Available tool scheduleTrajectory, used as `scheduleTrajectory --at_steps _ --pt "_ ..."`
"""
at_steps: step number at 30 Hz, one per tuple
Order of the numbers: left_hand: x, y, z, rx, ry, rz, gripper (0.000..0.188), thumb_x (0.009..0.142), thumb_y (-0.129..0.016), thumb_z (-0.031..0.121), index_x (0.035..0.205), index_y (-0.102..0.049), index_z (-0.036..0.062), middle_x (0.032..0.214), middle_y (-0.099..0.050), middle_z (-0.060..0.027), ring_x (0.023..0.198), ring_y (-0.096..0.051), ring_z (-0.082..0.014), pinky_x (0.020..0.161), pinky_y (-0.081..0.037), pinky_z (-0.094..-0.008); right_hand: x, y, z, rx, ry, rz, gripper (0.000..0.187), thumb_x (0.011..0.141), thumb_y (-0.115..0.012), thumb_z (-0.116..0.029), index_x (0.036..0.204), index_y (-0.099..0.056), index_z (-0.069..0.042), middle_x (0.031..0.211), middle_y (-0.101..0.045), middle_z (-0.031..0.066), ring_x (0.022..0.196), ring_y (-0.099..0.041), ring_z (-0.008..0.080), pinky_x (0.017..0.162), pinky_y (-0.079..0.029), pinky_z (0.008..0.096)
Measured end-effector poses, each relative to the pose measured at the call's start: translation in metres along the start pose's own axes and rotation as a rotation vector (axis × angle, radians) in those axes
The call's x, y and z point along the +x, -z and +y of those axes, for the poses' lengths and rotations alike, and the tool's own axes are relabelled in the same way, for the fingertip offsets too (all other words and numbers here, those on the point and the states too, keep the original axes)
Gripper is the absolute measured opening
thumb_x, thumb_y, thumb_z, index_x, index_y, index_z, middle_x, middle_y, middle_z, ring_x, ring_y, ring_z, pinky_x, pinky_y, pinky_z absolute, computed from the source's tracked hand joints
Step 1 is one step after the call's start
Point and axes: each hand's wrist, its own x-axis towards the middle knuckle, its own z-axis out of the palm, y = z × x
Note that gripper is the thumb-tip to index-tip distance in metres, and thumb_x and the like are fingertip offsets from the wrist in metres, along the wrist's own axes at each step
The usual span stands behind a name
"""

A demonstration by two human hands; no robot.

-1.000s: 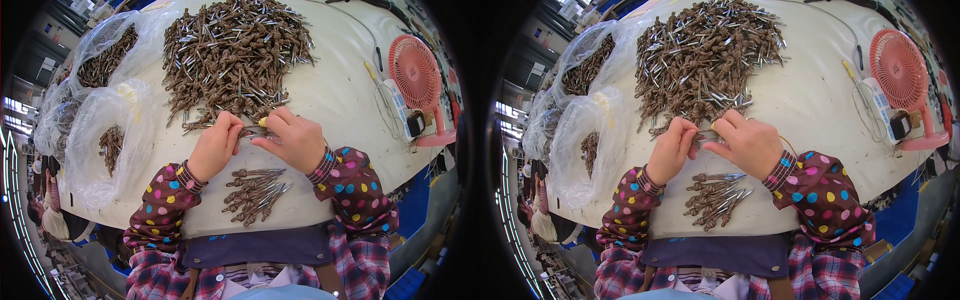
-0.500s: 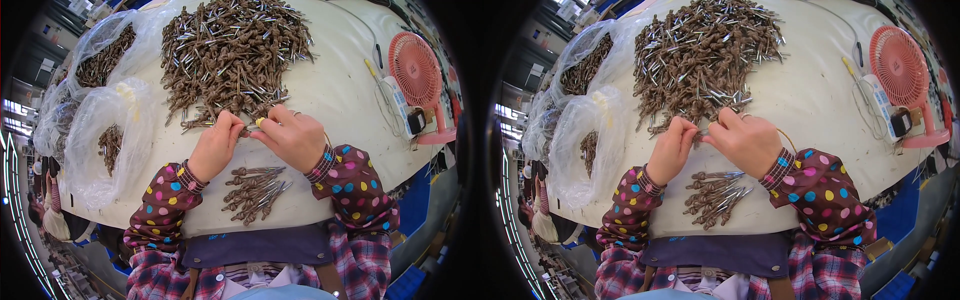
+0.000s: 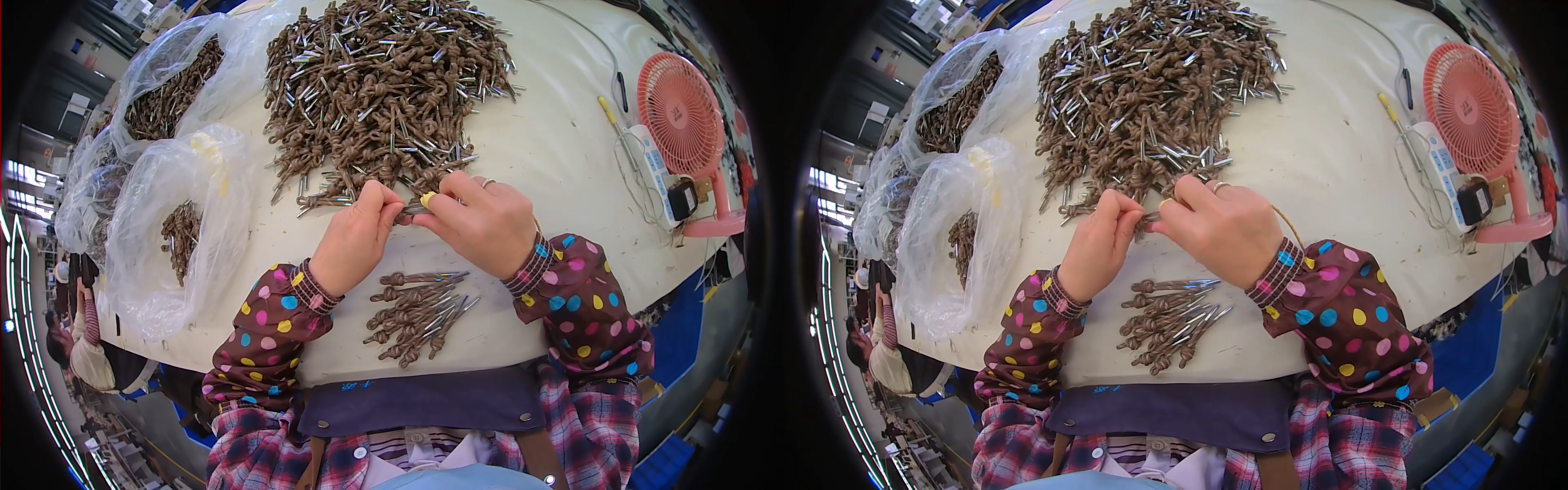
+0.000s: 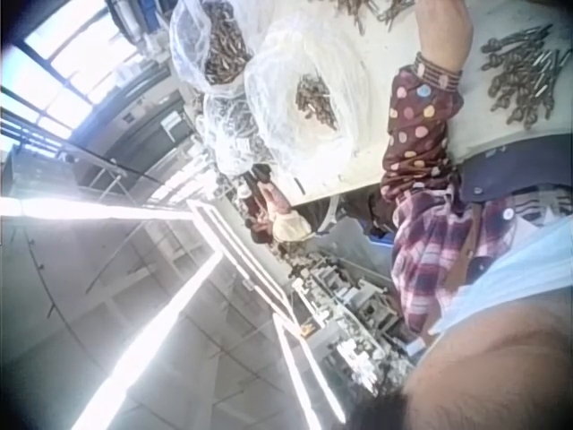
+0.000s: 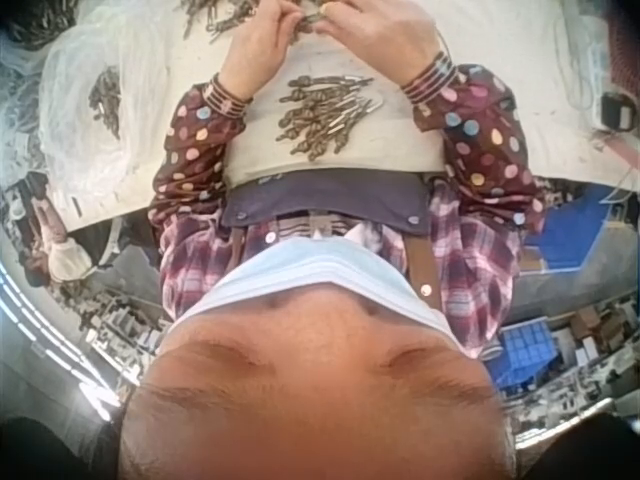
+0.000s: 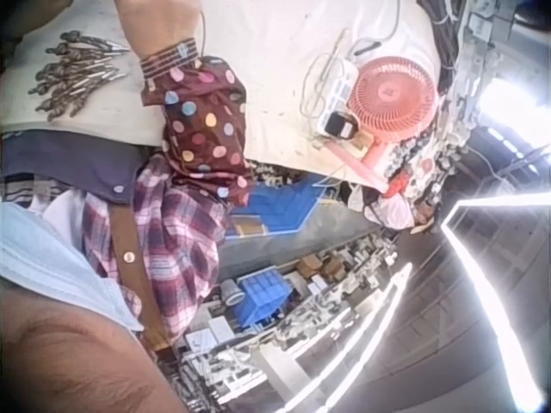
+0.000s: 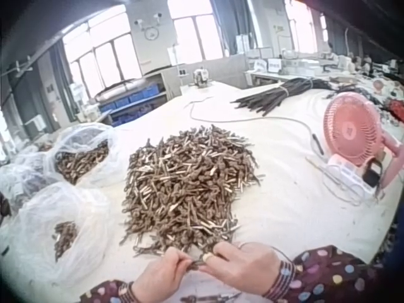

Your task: Manually assembling small metal hardware components with leather or cord loops at a workshop station.

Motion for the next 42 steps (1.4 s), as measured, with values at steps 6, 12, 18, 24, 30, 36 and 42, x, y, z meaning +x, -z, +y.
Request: scheduleTrajectory --at_steps 6,12,18,24,30,36,42 --pt "0.0004 0.0005 -0.0005 -0.001 0.006 -0.008 0.008 0.094 -0.05 0.008 0.097 -0.047 0.0009 0.075 -0.058 -0.0132 0.063 -0.059 -0.027 0.058 -0.046 -0.0332 0.0003 0.0012 0.0001 0.02 -0.03 -0.011 0.022 0.072 -0.075 -0.029 0.073 -0.058 -0.014 0.075 -0.052 -0.0032 0.053 -0.052 0.0134 0.048 -0.041 0.0258" --pt "0.0004 -0.0003 -0.0004 -0.017 0.0 -0.005 0.008 0.094 -0.05 0.008 0.097 -0.047 0.0007 0.075 -0.058 -0.0135 0.063 -0.059 -0.0274 0.058 -0.046 -0.0333 -0.0008 0.0006 0.0007 0.008 -0.032 -0.018 0.021 0.072 -0.074 -0.029 0.074 -0.059 -0.014 0.075 -0.052 -0.0032 0.053 -0.052 0.0135 0.048 -0.041 0.0259" --pt "-0.0004 0.0005 0.0003 -0.016 -0.01 -0.008 0.008 0.094 -0.05 0.008 0.096 -0.047 0.0008 0.074 -0.058 -0.0136 0.063 -0.059 -0.0275 0.057 -0.046 -0.0333 -0.0009 -0.0001 -0.0007 0.031 -0.033 0.002 0.022 0.071 -0.075 -0.029 0.074 -0.059 -0.014 0.075 -0.053 -0.0032 0.052 -0.052 0.0141 0.047 -0.041 0.0265" --pt "0.0014 0.0014 0.0015 -0.035 -0.013 -0.026 0.012 0.094 -0.05 0.01 0.097 -0.043 0.0011 0.077 -0.06 -0.0185 0.07 -0.06 -0.0392 0.056 -0.045 -0.0434 -0.0005 -0.0005 0.0005 0.066 -0.06 0.013 0.023 0.07 -0.076 -0.029 0.073 -0.059 -0.014 0.075 -0.054 -0.0029 0.051 -0.053 0.0155 0.046 -0.041 0.0273" --pt "0.0015 0.0017 0.0004 -0.055 -0.019 -0.027 0.012 0.094 -0.05 0.01 0.096 -0.042 0.0008 0.077 -0.06 -0.0182 0.07 -0.059 -0.0393 0.057 -0.045 -0.043 -0.0005 0.0003 0.0007 0.081 -0.082 0.0 0.022 0.07 -0.076 -0.028 0.073 -0.06 -0.015 0.076 -0.055 -0.003 0.052 -0.053 0.016 0.047 -0.042 0.0274" --pt "0.0012 0.0011 0.0014 -0.046 -0.018 -0.037 0.012 0.094 -0.05 0.01 0.096 -0.042 0.0004 0.077 -0.06 -0.0181 0.07 -0.059 -0.039 0.057 -0.045 -0.0428 -0.0006 -0.0007 0.0002 0.095 -0.073 -0.001 0.022 0.07 -0.076 -0.029 0.073 -0.06 -0.015 0.075 -0.054 -0.0032 0.052 -0.053 0.0155 0.047 -0.042 0.0274" --pt "0.0014 0.0007 0.0021 -0.056 -0.006 -0.043 0.012 0.095 -0.049 0.01 0.097 -0.042 0.0005 0.076 -0.061 -0.0172 0.069 -0.06 -0.0378 0.057 -0.047 -0.041 -0.0008 -0.0005 0.0016 0.039 -0.019 -0.018 0.023 0.07 -0.076 -0.03 0.073 -0.059 -0.015 0.075 -0.054 -0.0031 0.052 -0.054 0.0146 0.047 -0.042 0.0272"
